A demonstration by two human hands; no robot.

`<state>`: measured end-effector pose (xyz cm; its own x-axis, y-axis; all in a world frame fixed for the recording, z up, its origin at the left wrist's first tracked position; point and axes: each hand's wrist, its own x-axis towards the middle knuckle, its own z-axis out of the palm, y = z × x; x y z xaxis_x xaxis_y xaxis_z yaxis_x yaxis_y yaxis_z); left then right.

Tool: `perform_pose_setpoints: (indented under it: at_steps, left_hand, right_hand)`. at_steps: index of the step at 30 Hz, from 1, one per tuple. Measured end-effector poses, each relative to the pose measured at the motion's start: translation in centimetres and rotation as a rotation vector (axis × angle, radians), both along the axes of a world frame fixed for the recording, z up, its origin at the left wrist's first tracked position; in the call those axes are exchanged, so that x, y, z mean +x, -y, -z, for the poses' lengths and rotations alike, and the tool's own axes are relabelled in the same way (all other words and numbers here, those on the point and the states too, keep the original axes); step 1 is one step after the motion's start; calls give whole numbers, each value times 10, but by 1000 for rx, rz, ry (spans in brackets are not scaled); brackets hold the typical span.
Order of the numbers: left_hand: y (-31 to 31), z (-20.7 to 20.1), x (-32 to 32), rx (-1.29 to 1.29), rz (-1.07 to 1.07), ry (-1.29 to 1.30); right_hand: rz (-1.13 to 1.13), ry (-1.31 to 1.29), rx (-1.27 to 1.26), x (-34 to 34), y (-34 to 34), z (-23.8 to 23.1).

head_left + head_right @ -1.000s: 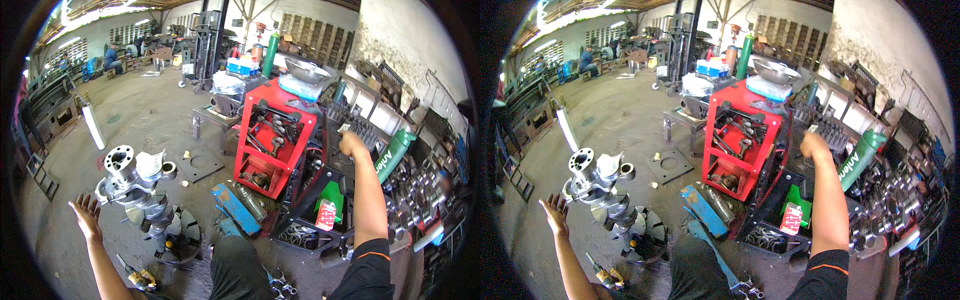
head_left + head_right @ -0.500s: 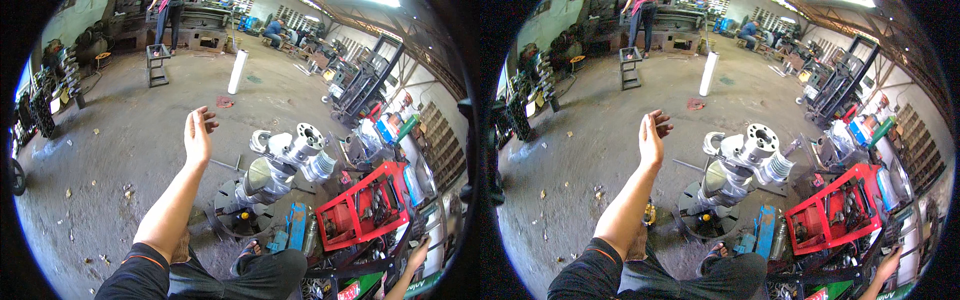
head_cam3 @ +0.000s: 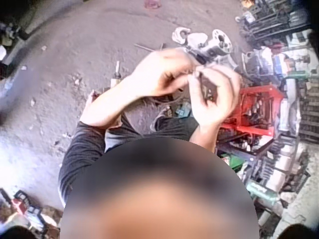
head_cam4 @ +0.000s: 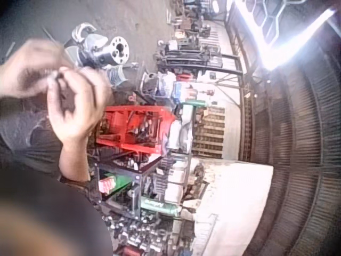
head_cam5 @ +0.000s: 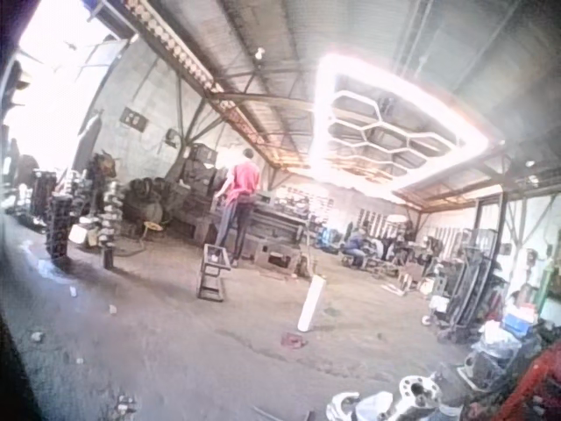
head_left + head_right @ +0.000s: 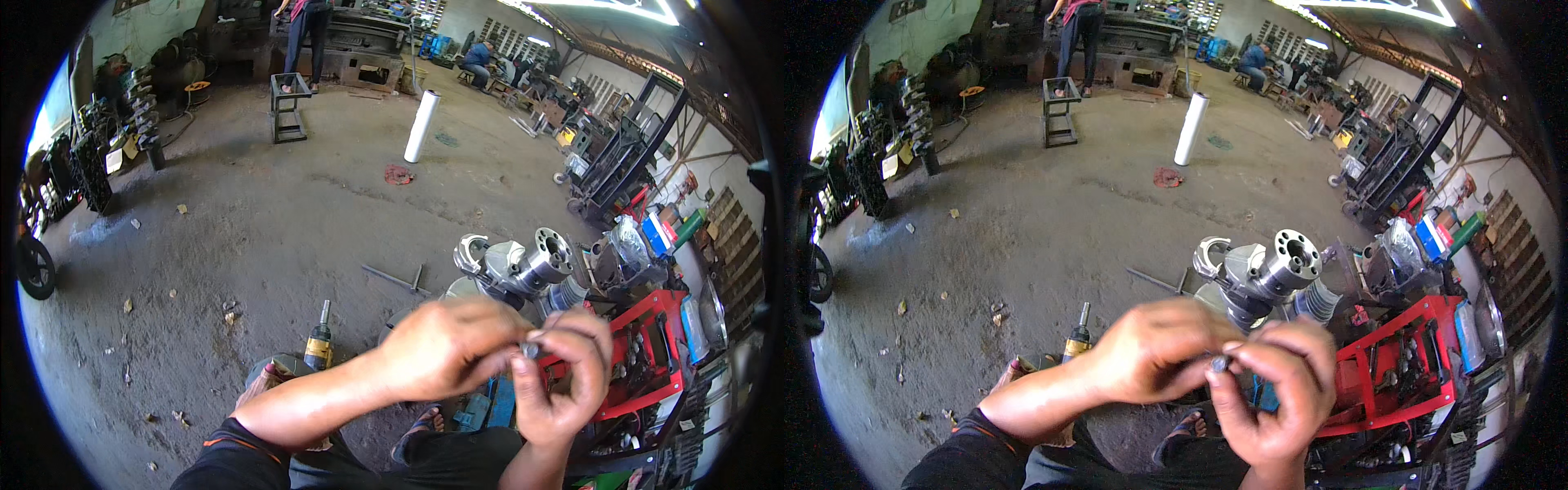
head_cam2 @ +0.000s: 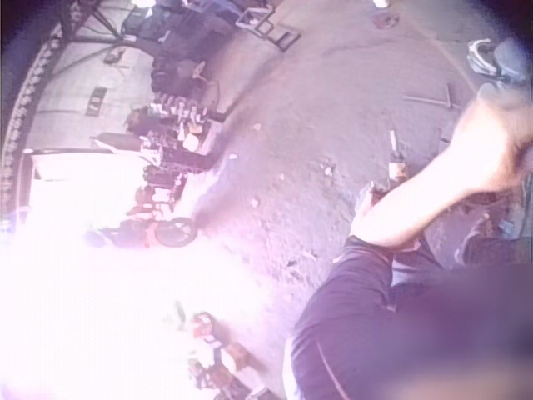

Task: The person assembles a crankshaft by attaching a connecting rod, tightening it with a cordless impact driver, and then cleaning the rod with a cloth. The crankshaft is held in a vertical stand during the process.

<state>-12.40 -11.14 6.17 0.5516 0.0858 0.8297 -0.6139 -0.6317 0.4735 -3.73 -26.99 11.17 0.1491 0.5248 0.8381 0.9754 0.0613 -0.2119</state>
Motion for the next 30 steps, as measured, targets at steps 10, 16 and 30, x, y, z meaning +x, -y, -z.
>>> perform_pose_setpoints:
  at_steps: [10, 16, 30]
  left_hand:
    - [-129, 62, 98, -1287, -192, -140]
    - [-95, 83, 138, -1229, -48, -16]
    - [-87, 82, 120, -1186, -103, 41]
  right_hand:
    - [308, -1259, 536, 191, 34, 113]
    - [-52, -1405, 600, 218, 22, 151]
    - [-40, -1389, 663, 223, 18, 155]
